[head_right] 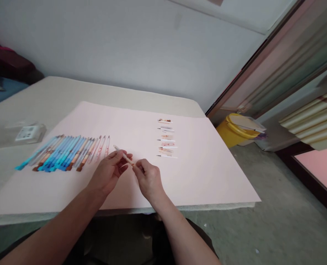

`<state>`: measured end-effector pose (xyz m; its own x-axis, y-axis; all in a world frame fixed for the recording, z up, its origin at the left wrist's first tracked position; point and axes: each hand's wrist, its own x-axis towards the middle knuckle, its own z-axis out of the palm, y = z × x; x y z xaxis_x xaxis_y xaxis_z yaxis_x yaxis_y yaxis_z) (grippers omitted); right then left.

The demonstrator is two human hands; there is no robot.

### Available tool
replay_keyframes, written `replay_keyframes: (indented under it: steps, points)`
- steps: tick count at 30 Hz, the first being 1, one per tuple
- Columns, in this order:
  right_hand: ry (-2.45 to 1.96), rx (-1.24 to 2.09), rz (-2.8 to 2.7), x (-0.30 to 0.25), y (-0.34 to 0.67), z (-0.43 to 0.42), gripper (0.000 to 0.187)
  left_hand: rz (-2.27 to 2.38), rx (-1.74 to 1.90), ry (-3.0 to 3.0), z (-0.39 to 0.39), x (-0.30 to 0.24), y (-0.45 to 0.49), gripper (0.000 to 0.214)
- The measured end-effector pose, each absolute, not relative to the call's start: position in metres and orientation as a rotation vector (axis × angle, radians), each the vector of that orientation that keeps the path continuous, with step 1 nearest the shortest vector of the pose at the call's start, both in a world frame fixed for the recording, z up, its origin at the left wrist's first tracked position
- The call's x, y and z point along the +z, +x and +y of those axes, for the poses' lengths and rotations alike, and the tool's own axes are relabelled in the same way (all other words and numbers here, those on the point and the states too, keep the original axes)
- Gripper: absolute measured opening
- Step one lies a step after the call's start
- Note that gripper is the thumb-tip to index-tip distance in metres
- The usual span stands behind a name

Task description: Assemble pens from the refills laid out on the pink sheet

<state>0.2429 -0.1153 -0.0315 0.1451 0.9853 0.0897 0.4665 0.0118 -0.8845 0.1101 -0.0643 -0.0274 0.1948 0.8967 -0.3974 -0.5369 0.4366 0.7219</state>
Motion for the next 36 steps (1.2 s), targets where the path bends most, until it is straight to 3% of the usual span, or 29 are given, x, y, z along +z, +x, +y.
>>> replay_keyframes:
  steps: [5, 12, 14, 20, 22, 27, 29, 34, 36]
  points:
    - [-1.495, 0.974, -1.227, -0.032, 0.238, -0.114, 0.01, 0.906, 1.072, 0.48, -0.064, -0.027, 0.11, 0.018]
    - [-1.221, 1.6, -0.653, -0.04, 0.234, -0.107, 0.018, 0.891, 1.124, 0.498, -0.065, -0.026, 0.112, 0.017]
    - [-1.282, 1.483, -0.774, -0.042, 0.231, -0.107, 0.017, 0.909, 1.154, 0.488, -0.066, -0.026, 0.113, 0.017]
    - [-1.567, 0.718, -1.37, -0.043, 0.22, -0.116, 0.017, 0.9, 1.181, 0.465, -0.065, -0.025, 0.113, 0.014]
    - [-1.549, 0.811, -1.329, -0.041, 0.221, -0.116, 0.013, 0.898, 1.162, 0.471, -0.065, -0.023, 0.111, 0.014]
    - [-1.267, 1.497, -0.83, -0.039, 0.23, -0.107, 0.03, 0.879, 1.129, 0.484, -0.067, -0.023, 0.111, 0.016]
    - [-1.29, 1.441, -0.889, -0.038, 0.231, -0.107, 0.029, 0.872, 1.134, 0.475, -0.067, -0.024, 0.112, 0.016]
    - [-1.634, 0.717, -1.45, -0.037, 0.228, -0.115, 0.018, 0.852, 1.128, 0.454, -0.066, -0.026, 0.112, 0.017]
    - [-1.636, 0.794, -1.474, -0.036, 0.227, -0.116, 0.016, 0.845, 1.127, 0.453, -0.066, -0.025, 0.111, 0.017]
